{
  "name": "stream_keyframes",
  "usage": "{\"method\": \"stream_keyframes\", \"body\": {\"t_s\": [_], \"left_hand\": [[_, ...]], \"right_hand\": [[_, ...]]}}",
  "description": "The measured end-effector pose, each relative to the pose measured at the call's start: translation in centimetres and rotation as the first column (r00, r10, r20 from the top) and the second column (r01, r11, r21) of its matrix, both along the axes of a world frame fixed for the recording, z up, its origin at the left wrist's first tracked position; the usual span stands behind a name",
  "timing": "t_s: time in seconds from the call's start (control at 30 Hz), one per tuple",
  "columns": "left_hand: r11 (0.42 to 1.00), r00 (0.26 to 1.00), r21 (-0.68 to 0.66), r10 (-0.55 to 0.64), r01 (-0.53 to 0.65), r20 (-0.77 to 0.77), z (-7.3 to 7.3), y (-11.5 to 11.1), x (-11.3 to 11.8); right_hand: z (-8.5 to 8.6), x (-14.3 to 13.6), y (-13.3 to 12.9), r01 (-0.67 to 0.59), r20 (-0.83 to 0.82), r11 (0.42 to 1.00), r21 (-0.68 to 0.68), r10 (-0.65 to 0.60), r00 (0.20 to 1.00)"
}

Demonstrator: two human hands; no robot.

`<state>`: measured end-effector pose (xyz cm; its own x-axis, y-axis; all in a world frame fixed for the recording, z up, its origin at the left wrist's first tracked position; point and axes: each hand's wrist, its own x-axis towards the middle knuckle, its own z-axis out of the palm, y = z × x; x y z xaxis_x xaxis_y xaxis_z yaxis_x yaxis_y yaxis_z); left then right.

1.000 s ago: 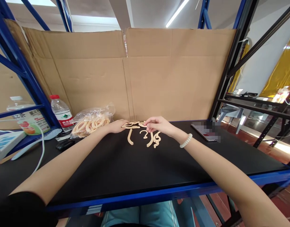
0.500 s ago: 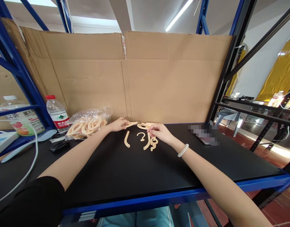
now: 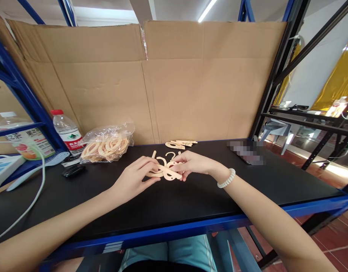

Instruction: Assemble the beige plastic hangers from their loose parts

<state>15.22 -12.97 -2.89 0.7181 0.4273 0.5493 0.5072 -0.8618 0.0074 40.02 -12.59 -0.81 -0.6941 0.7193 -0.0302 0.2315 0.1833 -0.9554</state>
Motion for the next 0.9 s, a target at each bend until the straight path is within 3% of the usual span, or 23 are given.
{"method": "stream_keyframes", "body": {"t_s": [0.07,0.17,0.37,0.47,0.57,0.73,0.83,0.9], "left_hand": [[0.998,0.997,-0.058,0.018,-0.013,0.075,-0.7,0.1,-0.2],[0.968,0.981,-0.249,0.068,-0.022,0.179,-1.5,0.5,-0.1],[0.781,0.909,-0.617,0.181,0.099,0.375,-2.1,0.5,0.1],[0.746,0.902,-0.649,0.170,0.145,0.397,-2.0,0.3,0.1],[0.748,0.903,-0.638,0.130,0.182,0.410,-1.9,0.0,0.2],[0.745,0.912,-0.643,0.120,0.178,0.392,-2.2,-0.4,0.2],[0.708,0.885,-0.670,0.142,0.223,0.444,-2.3,-0.5,0.2],[0.649,0.846,-0.705,0.173,0.287,0.504,-2.3,-0.5,0.3]], "right_hand": [[-0.3,-0.2,-0.2,0.000,0.002,0.998,0.062,0.000,1.000],[-0.8,-0.6,-0.2,0.092,-0.003,0.990,0.110,-0.093,0.996],[-1.4,-1.2,-0.1,0.209,0.066,0.959,0.189,-0.225,0.972],[-1.3,-1.0,0.1,0.205,0.047,0.970,0.135,-0.213,0.976],[-1.3,-0.4,0.3,0.175,-0.025,0.984,-0.027,-0.176,0.984],[-1.3,0.2,0.6,0.137,-0.138,0.959,-0.249,-0.175,0.975],[-1.2,0.3,0.6,0.123,-0.135,0.956,-0.265,-0.163,0.977],[-1.0,0.3,0.4,0.111,-0.065,0.978,-0.178,-0.124,0.990]]}}
